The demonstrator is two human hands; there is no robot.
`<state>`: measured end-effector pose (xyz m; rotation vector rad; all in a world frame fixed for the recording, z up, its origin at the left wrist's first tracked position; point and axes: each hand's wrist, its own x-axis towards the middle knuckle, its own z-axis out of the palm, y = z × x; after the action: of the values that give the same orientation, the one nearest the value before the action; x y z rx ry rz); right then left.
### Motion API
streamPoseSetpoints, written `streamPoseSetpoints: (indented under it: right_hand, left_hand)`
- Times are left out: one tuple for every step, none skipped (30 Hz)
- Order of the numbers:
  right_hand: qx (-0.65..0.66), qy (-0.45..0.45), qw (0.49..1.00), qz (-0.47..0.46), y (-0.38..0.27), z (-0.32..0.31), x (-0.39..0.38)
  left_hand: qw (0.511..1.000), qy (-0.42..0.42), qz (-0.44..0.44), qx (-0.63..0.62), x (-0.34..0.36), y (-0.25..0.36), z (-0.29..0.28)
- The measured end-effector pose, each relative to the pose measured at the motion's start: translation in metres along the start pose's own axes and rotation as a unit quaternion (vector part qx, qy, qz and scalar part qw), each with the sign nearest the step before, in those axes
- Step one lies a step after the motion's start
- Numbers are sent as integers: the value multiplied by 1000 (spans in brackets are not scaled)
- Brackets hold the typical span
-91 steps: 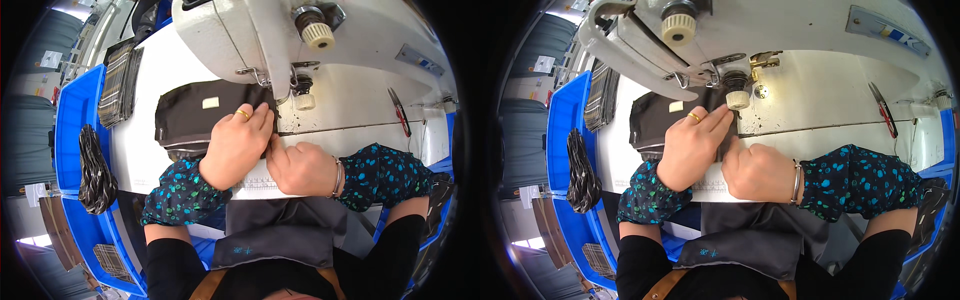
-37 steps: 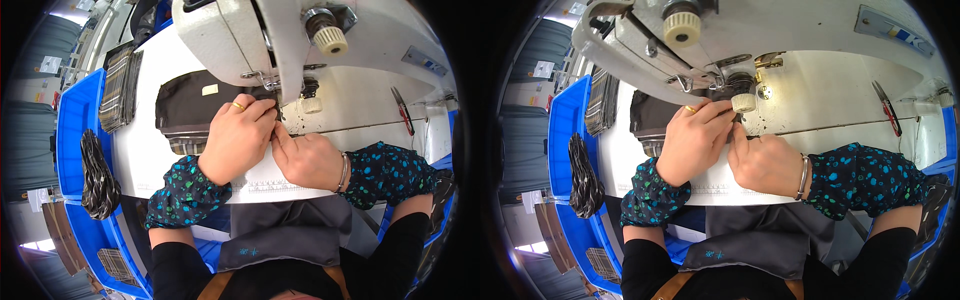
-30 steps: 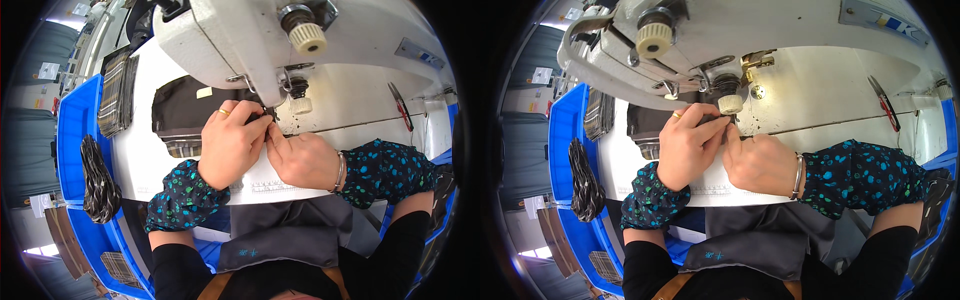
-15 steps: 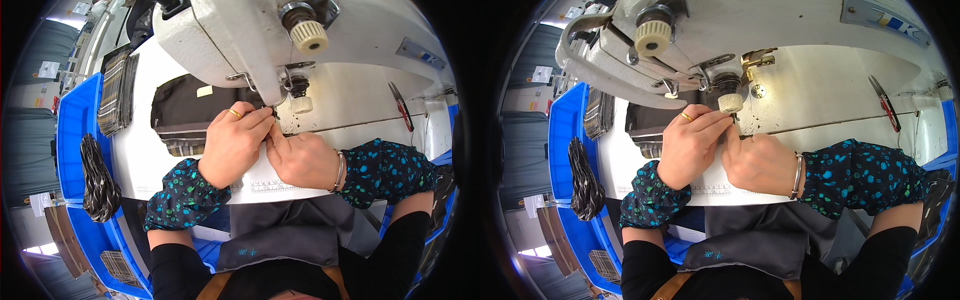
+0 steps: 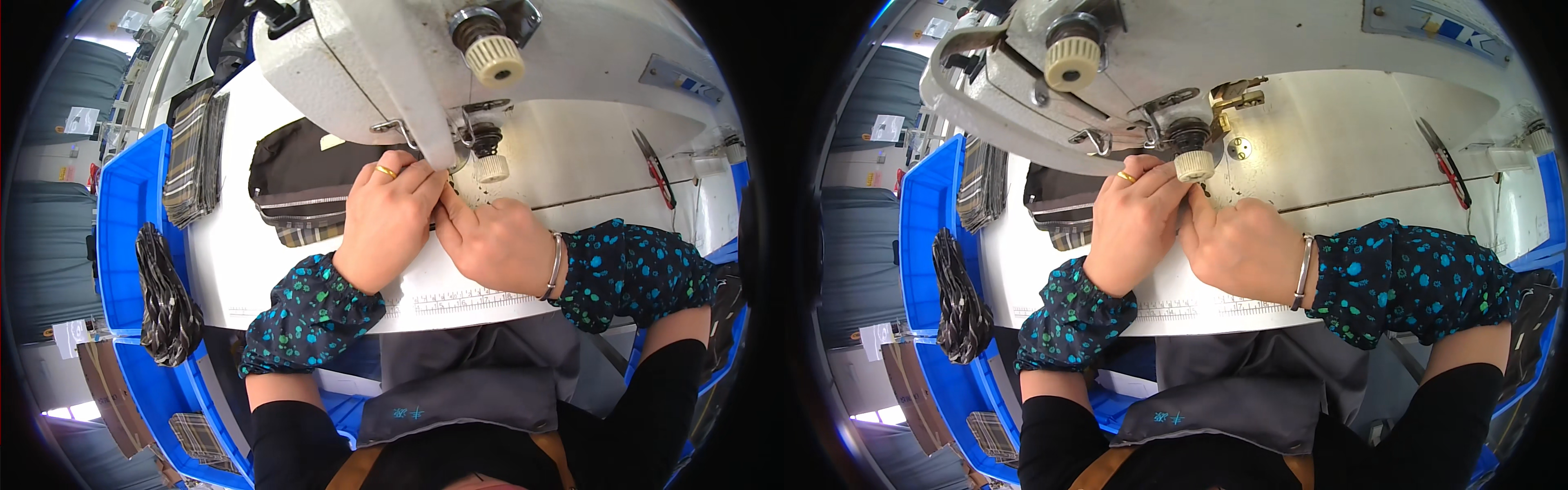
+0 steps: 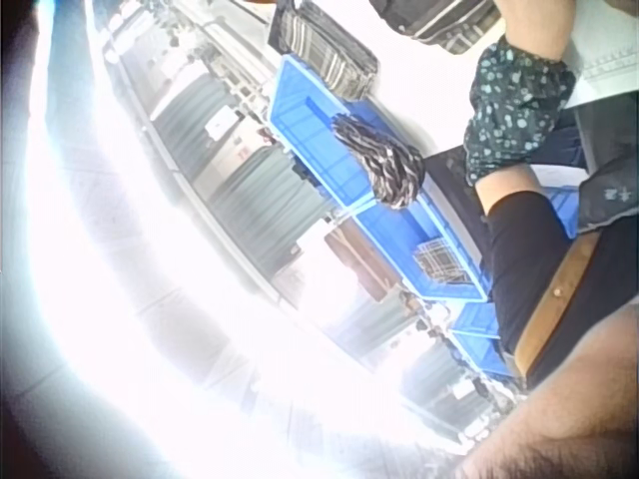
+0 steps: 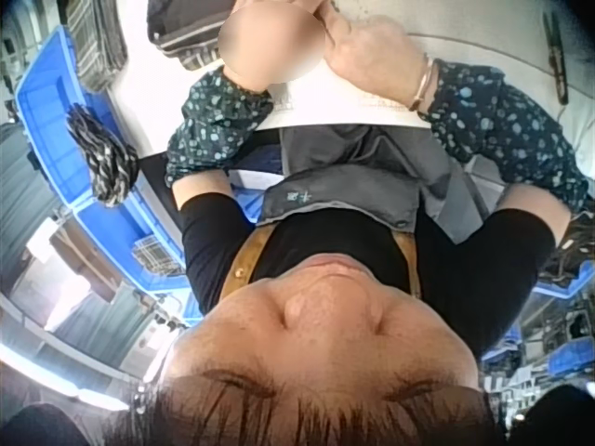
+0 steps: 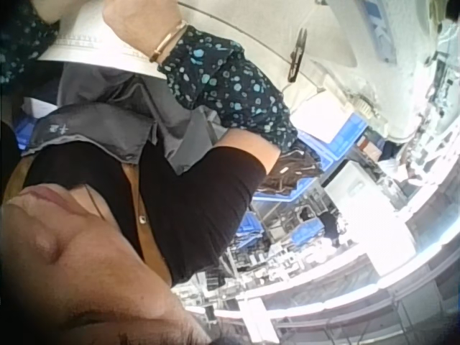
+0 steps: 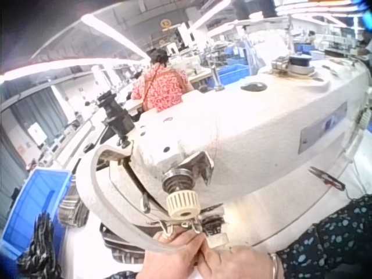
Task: The person operates an industrial sewing machine to stitch zippers onto small fabric pouches. They align the zipper with the plaid fabric, guide the material under the presser foot, and sew along the edge. After completing the seam, they cut the thread and place the finished pouch into a blue bin before picking up the next item.
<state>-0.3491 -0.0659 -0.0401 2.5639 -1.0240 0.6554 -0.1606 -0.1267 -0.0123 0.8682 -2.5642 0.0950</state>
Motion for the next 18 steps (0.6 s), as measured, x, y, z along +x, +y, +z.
streamPoseSetpoints:
  right_hand:
    - [4, 0, 1000, 2, 0, 1, 0]
    - [7, -6, 1000, 2, 0, 0, 0]
    - [10, -13, 1000, 3, 0, -2, 1]
    - [12, -20, 1000, 4, 0, -3, 0]
    - [12, -16, 1000, 3, 1, -3, -1]
    - [13, -9, 1000, 0, 1, -2, -1]
    - [13, -3, 1000, -4, 1, -2, -1]
    - [15, 1, 1000, -4, 1, -3, 0]
    - [17, 4, 1000, -4, 0, -3, 0]
    - [20, 7, 1000, -4, 0, -3, 0]
    - [24, 9, 1000, -5, -1, -2, 0]
    - [28, 10, 1000, -6, -1, -3, 0]
    - [32, 11, 999, -6, -1, -3, 0]
    - [33, 9, 999, -5, -1, -4, 0]
    - [35, 8, 999, -5, -1, -4, 0]
    - [38, 8, 999, -5, -1, -4, 0]
    - [38, 9, 999, -6, -1, -4, 0]
    - [38, 9, 999, -6, 0, -4, 0]
  left_hand:
    - [1000, 12, 4, 17, 0, 3, -1]
    - [999, 23, 7, 34, -1, 5, -2]
    - [999, 1, -6, 39, -2, 9, -6]
    - [999, -20, -20, 45, -3, 13, -12]
    - [997, -42, -33, 50, -5, 16, -15]
    - [997, -42, -50, 39, -9, 19, -16]
    - [996, -42, -67, 28, -12, 21, -17]
    - [995, -42, -85, 17, -13, 23, -17]
    - [995, -38, -89, 13, -13, 22, -17]
    - [995, -33, -93, 8, -13, 21, -17]
    - [995, -29, -98, 4, -12, 20, -17]
    - [997, -13, -74, 8, -10, 17, -16]
    - [999, 3, -51, 12, -7, 13, -15]
    - [999, 19, -28, 17, -5, 10, -14]
    - [999, 14, -27, 15, -6, 9, -14]
    - [1000, 9, -27, 13, -7, 8, -14]
    - [1000, 5, -26, 11, -7, 7, -14]
    - [999, 0, -38, -2, -7, 6, -14]
